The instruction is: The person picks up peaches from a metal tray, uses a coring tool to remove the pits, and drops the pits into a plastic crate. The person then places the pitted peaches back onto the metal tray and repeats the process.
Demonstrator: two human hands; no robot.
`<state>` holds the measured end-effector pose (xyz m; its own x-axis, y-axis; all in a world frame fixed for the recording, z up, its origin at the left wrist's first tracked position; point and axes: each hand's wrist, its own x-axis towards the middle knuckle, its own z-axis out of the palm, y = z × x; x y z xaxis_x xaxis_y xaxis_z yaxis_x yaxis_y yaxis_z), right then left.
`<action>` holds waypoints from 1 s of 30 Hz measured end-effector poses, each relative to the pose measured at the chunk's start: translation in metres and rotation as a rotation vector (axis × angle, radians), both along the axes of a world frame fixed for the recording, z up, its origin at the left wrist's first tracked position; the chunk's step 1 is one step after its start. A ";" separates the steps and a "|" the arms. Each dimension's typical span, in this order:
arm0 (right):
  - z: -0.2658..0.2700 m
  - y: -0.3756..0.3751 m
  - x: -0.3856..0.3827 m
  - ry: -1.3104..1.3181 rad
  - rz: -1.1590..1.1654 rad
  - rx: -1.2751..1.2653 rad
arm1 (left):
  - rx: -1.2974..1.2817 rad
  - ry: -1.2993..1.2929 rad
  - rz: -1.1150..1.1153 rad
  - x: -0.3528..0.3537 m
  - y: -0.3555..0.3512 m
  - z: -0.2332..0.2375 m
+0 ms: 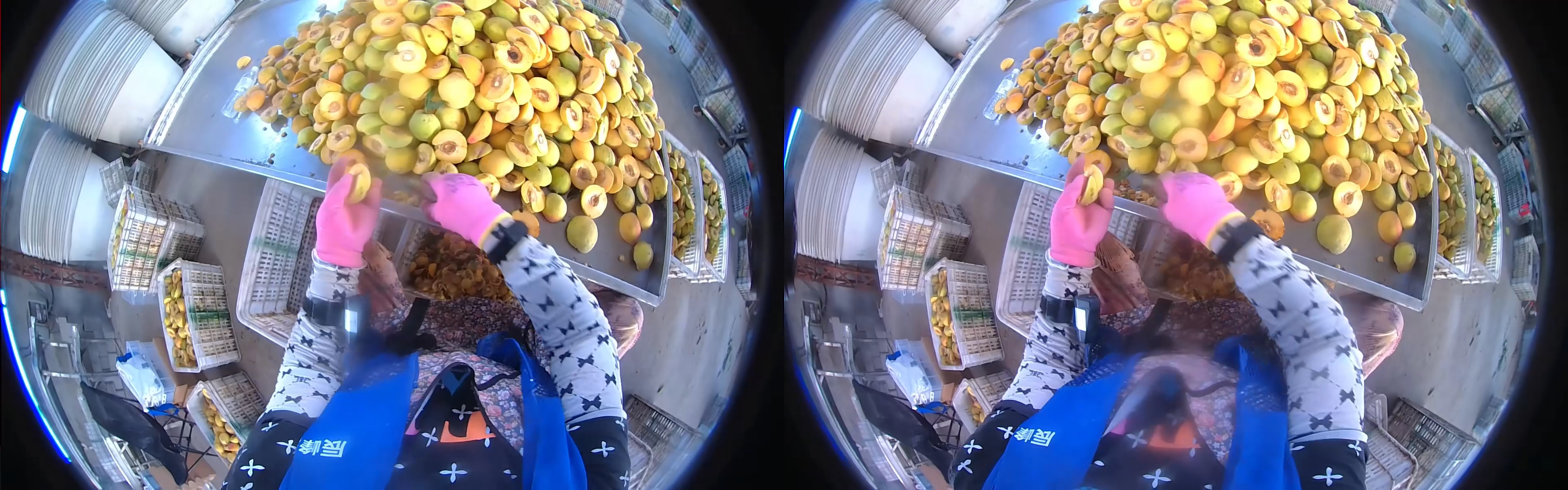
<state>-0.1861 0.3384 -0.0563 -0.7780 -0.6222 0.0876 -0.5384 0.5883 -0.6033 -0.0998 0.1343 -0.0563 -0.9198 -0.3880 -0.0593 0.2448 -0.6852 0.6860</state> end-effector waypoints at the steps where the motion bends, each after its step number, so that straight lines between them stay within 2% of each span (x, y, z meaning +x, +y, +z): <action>1: 0.001 -0.009 -0.007 -0.032 0.031 0.062 | 0.191 -0.007 0.005 0.006 0.001 0.007; 2: 0.000 -0.015 -0.011 -0.067 0.062 0.127 | 0.242 -0.026 0.009 0.010 0.001 0.007; 5: -0.027 -0.018 -0.023 0.065 0.070 0.267 | 0.334 -0.062 -0.015 0.022 -0.001 0.001; 8: 0.026 0.006 -0.005 -0.049 -0.012 0.033 | 0.346 -0.050 -0.088 0.032 -0.003 -0.007; 10: 0.043 0.036 0.018 -0.280 -0.088 -0.281 | 0.427 -0.029 -0.101 0.040 0.005 -0.003; 12: 0.074 0.068 0.059 -0.505 -0.106 -0.251 | 0.400 -0.045 -0.147 0.044 0.022 0.007; 14: 0.077 0.090 0.087 -0.552 0.055 -0.149 | 0.403 -0.027 -0.220 0.043 0.032 0.014; 17: 0.045 0.111 0.118 -0.296 -0.144 -0.042 | 0.402 -0.015 -0.370 0.037 0.054 0.013; 20: 0.054 0.124 0.133 -0.192 -0.185 -0.106 | 0.338 -0.078 -0.516 0.034 0.075 0.014; 21: 0.059 0.123 0.139 -0.016 -0.163 -0.202 | 0.321 -0.087 -0.533 0.036 0.084 0.020; 24: 0.057 0.118 0.146 0.099 -0.242 -0.309 | 0.362 -0.177 -0.537 0.038 0.108 0.028; 26: 0.050 0.116 0.150 0.146 -0.265 -0.322 | 0.140 -0.075 -0.545 0.039 0.122 0.020; 28: 0.041 0.114 0.154 0.174 -0.281 -0.293 | 0.108 -0.024 -0.554 0.040 0.131 0.015; 30: 0.036 0.116 0.153 0.247 -0.277 -0.276 | 0.268 -0.028 -0.573 0.042 0.140 0.024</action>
